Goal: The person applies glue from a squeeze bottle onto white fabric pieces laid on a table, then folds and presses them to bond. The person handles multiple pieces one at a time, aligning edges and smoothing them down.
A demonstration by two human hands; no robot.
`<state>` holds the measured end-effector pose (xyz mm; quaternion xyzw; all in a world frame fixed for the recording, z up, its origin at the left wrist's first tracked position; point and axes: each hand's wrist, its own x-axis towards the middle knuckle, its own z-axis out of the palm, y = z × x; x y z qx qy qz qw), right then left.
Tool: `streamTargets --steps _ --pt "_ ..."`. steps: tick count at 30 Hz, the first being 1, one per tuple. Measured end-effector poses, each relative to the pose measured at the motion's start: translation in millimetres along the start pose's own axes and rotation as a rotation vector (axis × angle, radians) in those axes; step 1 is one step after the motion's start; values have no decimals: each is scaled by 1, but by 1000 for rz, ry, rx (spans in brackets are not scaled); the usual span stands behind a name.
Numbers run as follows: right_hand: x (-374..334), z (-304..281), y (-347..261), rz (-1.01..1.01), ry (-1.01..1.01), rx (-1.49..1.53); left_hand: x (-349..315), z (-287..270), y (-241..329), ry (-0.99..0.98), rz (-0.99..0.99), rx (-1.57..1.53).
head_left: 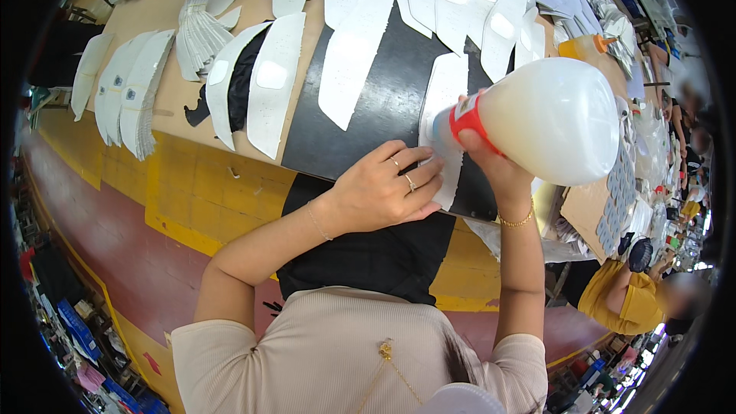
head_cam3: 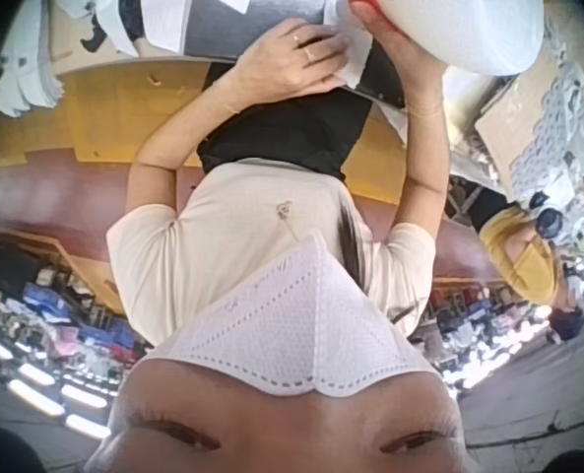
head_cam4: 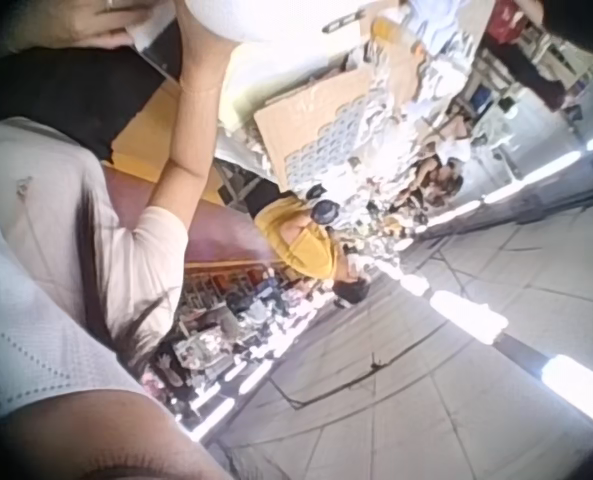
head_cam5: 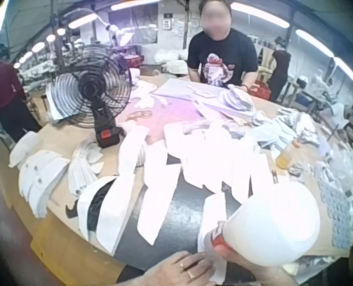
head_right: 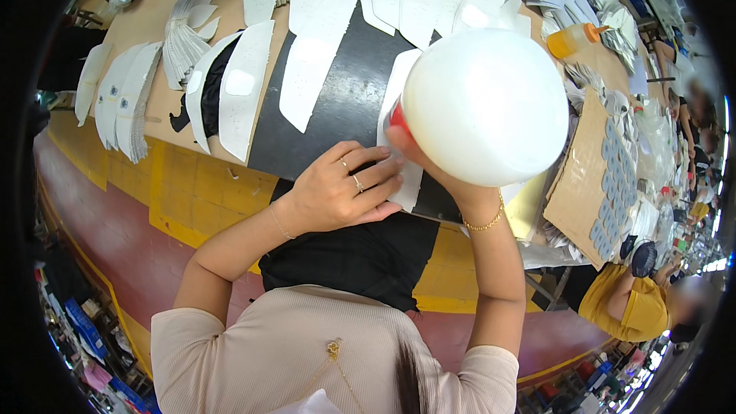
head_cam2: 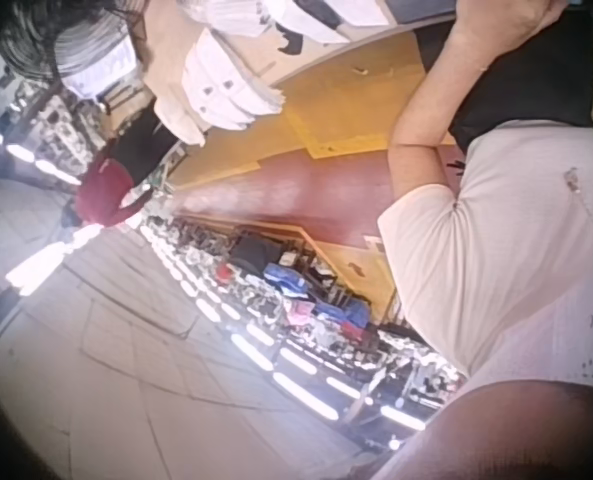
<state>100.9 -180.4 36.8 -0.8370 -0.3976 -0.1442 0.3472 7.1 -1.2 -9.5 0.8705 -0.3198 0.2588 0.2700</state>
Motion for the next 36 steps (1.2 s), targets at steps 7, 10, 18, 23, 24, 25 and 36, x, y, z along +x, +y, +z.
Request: streamTargets --steps 7,10,18,23,24,25,36 --pt "-14 -3 17 41 42 21 -1 -1 -1 -12 -5 -5" --pt "-21 -6 23 94 80 61 -1 -1 0 -18 -11 -7" --pt "-25 7 12 73 -70 123 -1 -1 0 -19 -14 7" --pt "-4 -1 -5 166 162 343 5 -9 1 -24 -52 -122" --pt "1 -7 -8 261 371 528 7 -12 -2 1 -118 -190" --pt "7 -18 -7 308 560 630 9 -15 -6 28 -182 -267" --pt "-28 -57 32 445 862 642 103 -5 -94 -306 -471 7"
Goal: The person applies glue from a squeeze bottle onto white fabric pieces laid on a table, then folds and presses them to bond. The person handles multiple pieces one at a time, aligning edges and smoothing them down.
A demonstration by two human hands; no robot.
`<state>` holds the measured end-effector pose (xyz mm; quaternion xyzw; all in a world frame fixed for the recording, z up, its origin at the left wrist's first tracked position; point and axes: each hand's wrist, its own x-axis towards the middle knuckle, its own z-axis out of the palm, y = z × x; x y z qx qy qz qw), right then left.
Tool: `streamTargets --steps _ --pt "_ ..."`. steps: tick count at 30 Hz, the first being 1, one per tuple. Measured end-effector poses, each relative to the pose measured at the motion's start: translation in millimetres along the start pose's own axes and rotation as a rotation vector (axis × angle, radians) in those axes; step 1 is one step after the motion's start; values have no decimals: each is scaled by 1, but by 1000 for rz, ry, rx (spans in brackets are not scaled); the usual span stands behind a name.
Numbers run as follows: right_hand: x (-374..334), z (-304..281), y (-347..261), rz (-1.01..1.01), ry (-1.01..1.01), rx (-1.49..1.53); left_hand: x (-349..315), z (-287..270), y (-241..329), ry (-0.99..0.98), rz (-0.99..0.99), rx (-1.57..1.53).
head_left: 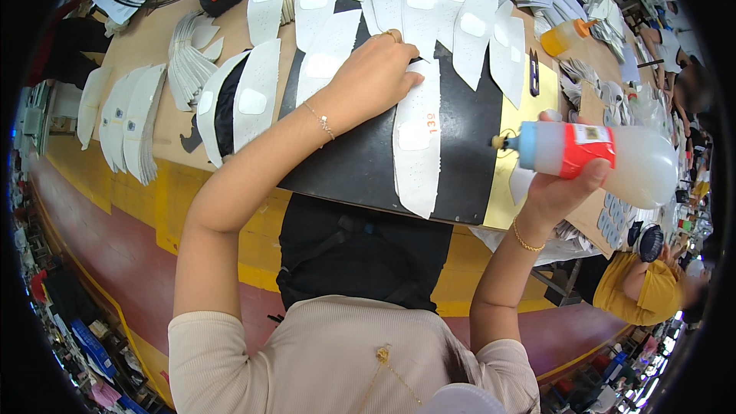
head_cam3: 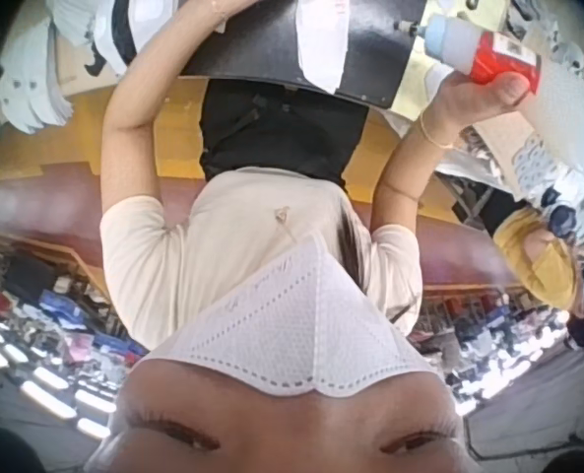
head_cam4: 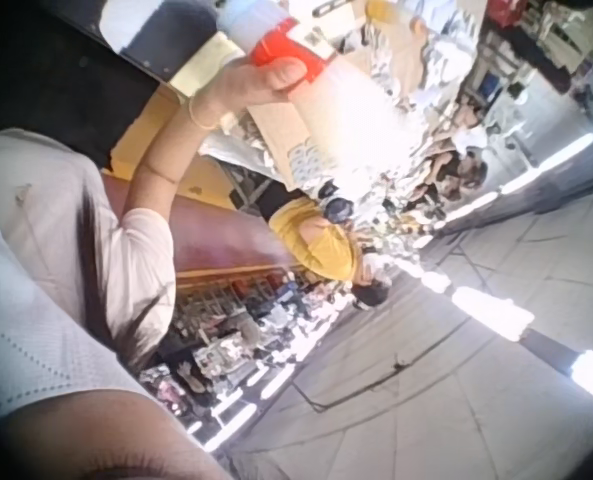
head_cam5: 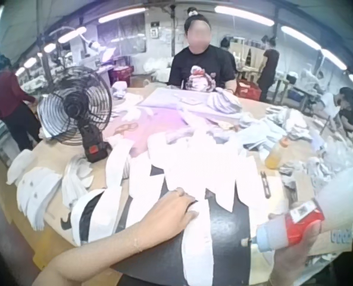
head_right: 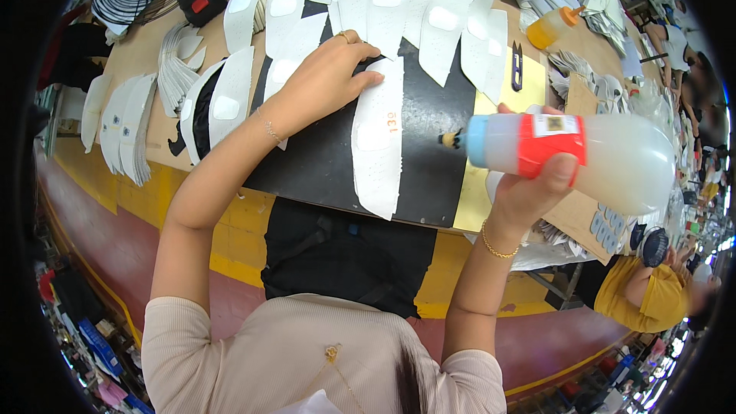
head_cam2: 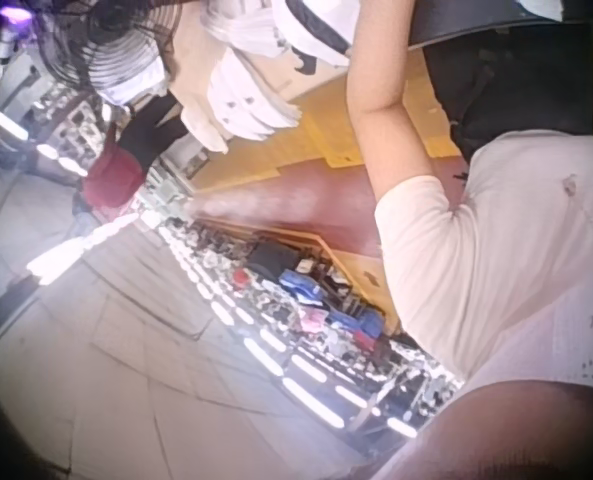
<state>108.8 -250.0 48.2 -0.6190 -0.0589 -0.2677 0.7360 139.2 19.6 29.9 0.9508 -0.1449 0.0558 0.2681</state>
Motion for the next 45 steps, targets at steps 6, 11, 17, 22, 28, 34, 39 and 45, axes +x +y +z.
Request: streamTargets --steps 6,11,17,22,28,34,39,45 --pt "-13 -2 6 58 -79 89 6 4 5 -26 -48 -38" --pt "-15 -2 5 112 -37 95 8 9 3 20 -104 -167" --pt "-17 -9 8 78 -18 9 11 5 3 17 -142 -309" --pt "-20 -16 11 125 -21 35 5 17 5 156 -4 -233" --pt "-22 -13 7 146 6 52 2 16 9 80 -17 -67" --pt "-23 -14 7 167 25 77 6 23 2 143 -20 -264" --pt "-23 -17 10 175 21 81 -1 8 12 109 -72 -517" --pt "-24 -22 13 147 -25 65 6 -45 -26 58 -284 -772"
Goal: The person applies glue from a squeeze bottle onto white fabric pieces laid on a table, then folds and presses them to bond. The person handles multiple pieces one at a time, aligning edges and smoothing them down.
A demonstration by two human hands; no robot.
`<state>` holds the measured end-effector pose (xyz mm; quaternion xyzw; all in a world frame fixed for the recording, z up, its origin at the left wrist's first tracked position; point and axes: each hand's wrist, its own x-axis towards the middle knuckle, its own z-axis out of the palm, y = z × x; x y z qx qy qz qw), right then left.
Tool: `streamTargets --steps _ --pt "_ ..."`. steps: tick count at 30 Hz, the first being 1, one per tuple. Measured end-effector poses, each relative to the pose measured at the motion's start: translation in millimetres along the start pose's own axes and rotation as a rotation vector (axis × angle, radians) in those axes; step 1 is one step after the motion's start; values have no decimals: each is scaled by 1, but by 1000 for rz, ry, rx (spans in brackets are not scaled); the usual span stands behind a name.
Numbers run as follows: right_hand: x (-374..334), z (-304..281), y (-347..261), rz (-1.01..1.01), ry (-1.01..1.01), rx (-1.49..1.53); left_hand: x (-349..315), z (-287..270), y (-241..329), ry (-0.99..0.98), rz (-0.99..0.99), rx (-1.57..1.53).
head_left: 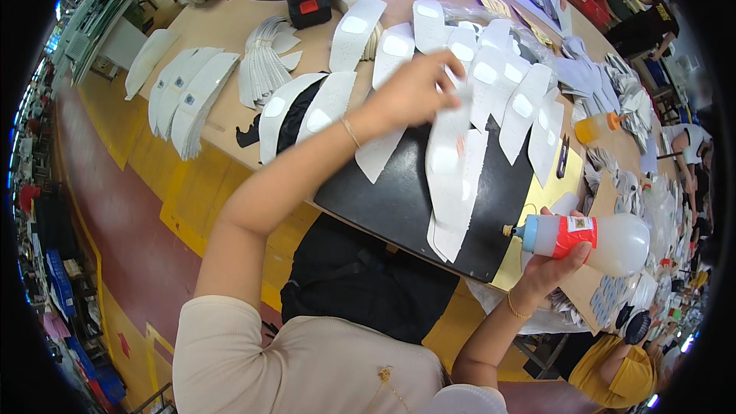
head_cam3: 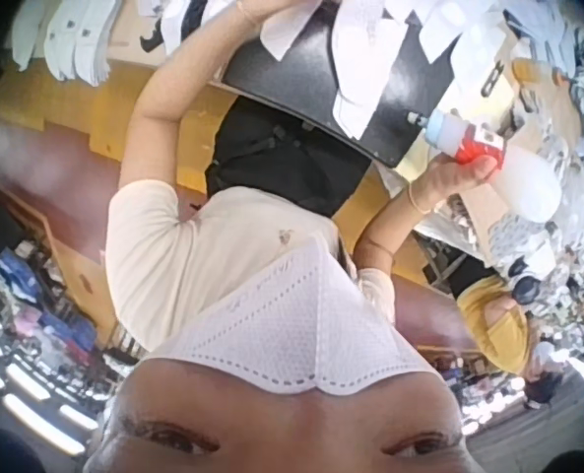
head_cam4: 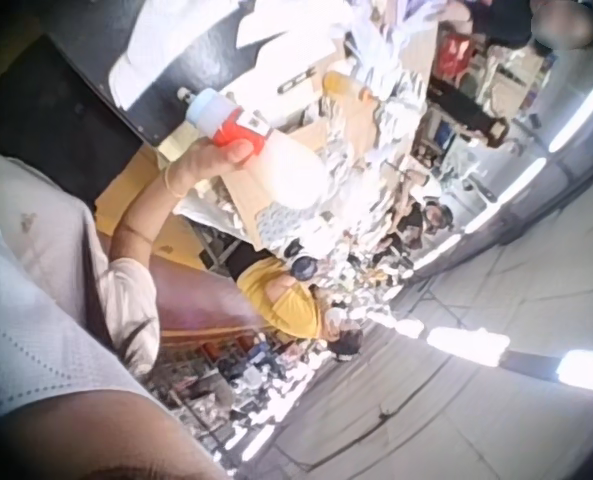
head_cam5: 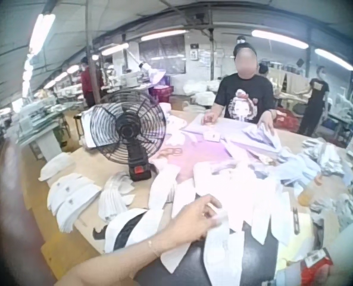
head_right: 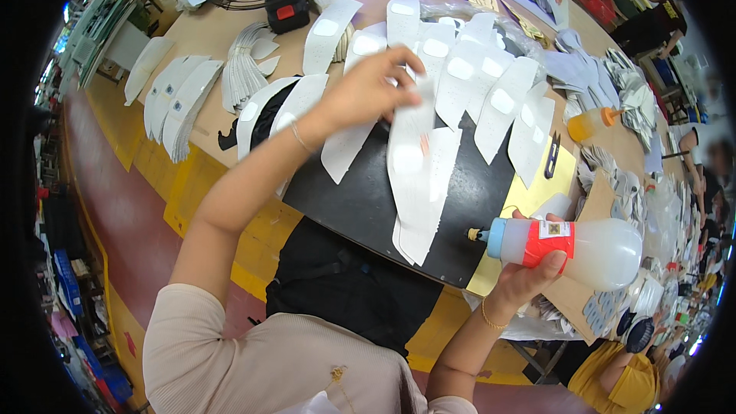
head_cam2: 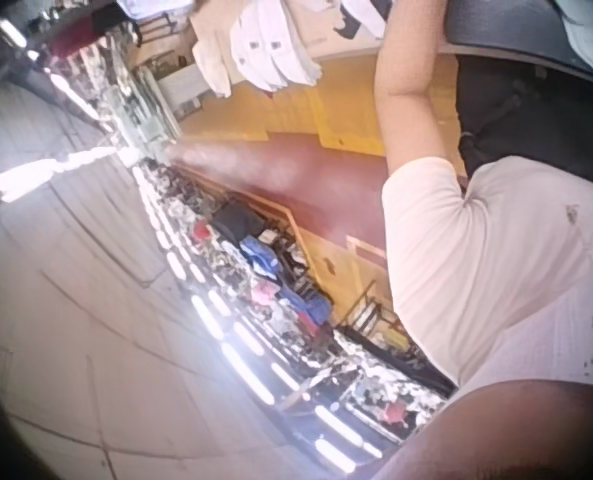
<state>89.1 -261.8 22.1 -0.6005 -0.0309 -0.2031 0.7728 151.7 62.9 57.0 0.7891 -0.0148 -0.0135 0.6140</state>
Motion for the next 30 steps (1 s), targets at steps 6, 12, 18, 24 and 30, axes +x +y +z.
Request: streamTargets --steps 6,12,18,24,30 --pt "-5 12 -5 11 0 -5 79 -62 -25 88 193 207" --pt "-3 23 4 7 -65 55 100 -77 -42 273 405 555" --pt "15 53 2 -60 -287 -90 -54 30 -19 -99 555 573" --pt "25 97 1 -113 -485 -325 -134 67 -28 -48 591 671" --pt "25 105 6 -131 -553 -360 -136 71 -37 -15 616 639"
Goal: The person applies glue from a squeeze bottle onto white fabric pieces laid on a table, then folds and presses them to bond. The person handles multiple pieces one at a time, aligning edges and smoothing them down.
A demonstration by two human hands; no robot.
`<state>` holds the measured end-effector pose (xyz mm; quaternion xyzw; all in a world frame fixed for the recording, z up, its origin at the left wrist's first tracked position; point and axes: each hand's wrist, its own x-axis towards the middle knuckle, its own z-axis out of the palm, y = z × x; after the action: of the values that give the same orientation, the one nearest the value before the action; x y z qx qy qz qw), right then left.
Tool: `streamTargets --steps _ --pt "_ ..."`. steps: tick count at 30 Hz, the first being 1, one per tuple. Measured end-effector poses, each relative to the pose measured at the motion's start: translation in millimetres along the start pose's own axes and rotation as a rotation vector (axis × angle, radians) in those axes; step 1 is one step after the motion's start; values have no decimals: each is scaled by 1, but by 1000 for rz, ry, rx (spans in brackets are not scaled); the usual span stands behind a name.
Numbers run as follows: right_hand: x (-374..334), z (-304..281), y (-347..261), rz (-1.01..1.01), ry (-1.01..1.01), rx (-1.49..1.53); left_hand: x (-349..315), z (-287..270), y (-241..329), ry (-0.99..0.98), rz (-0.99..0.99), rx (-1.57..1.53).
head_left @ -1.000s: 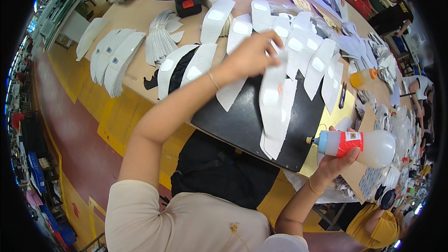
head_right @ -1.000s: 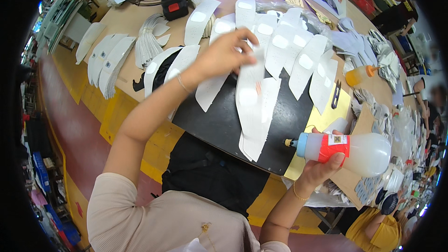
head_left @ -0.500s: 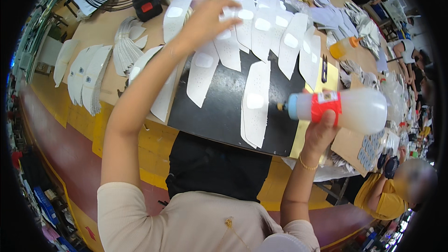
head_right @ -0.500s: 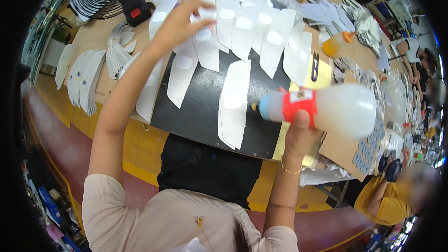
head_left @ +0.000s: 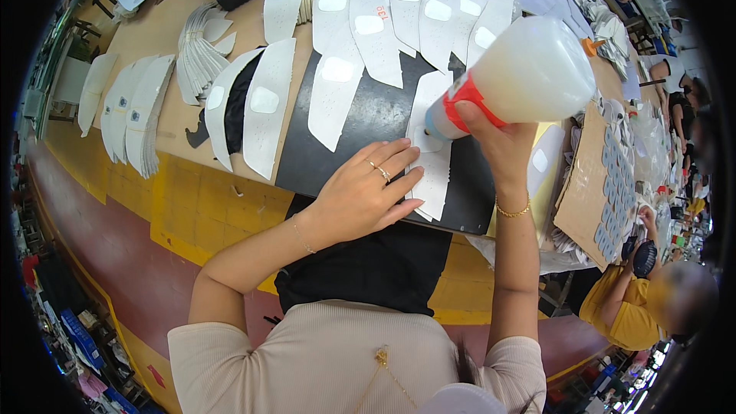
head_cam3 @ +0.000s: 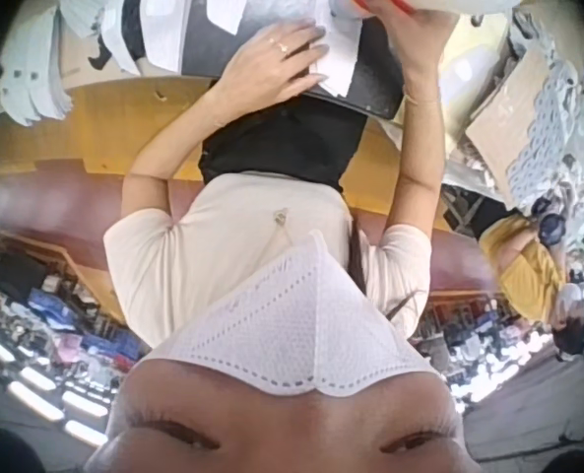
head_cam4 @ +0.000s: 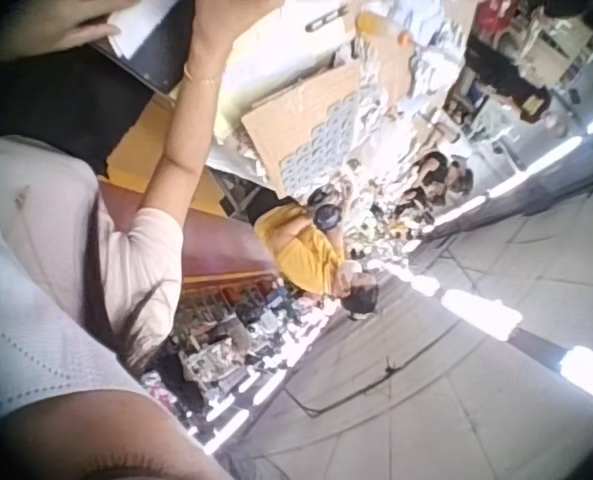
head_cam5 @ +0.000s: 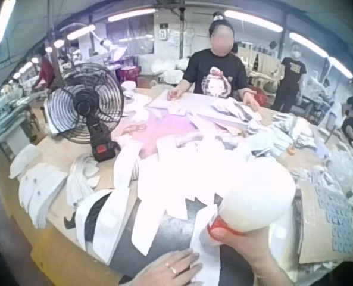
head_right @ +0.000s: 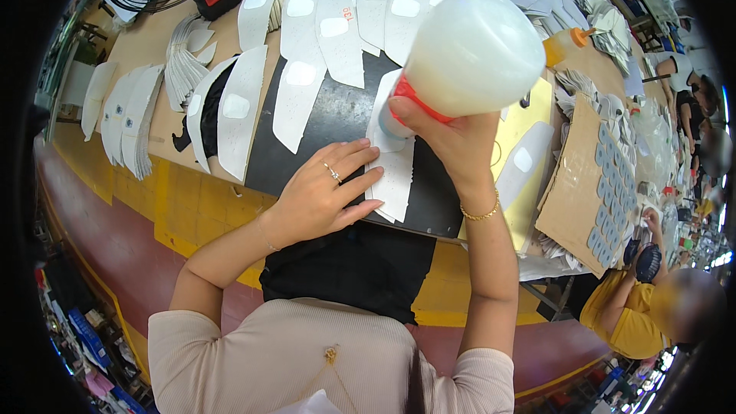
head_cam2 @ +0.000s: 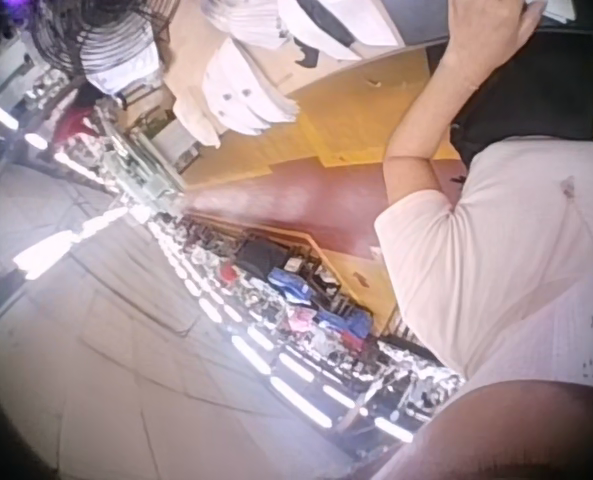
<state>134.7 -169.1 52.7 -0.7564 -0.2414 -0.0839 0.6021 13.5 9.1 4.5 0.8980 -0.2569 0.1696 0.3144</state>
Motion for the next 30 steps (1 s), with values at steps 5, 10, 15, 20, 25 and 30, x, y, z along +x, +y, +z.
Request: streamTargets --steps 5,10,15,20,25,30 --pt "11 15 -5 -91 -96 -48 0 -1 0 12 -5 13" --pt "11 15 -12 -152 -126 -131 -1 2 -1 37 -7 -23" --pt "3 18 -16 -310 -179 -227 -2 -1 -1 37 -25 -38" --pt "-2 15 -11 -334 -168 -293 -1 0 -1 65 -10 -34" --pt "-11 4 -8 -257 -155 -249 -2 1 -1 63 -17 -34" --pt "-16 -1 -11 -235 -132 -378 -2 1 0 46 -28 -24"
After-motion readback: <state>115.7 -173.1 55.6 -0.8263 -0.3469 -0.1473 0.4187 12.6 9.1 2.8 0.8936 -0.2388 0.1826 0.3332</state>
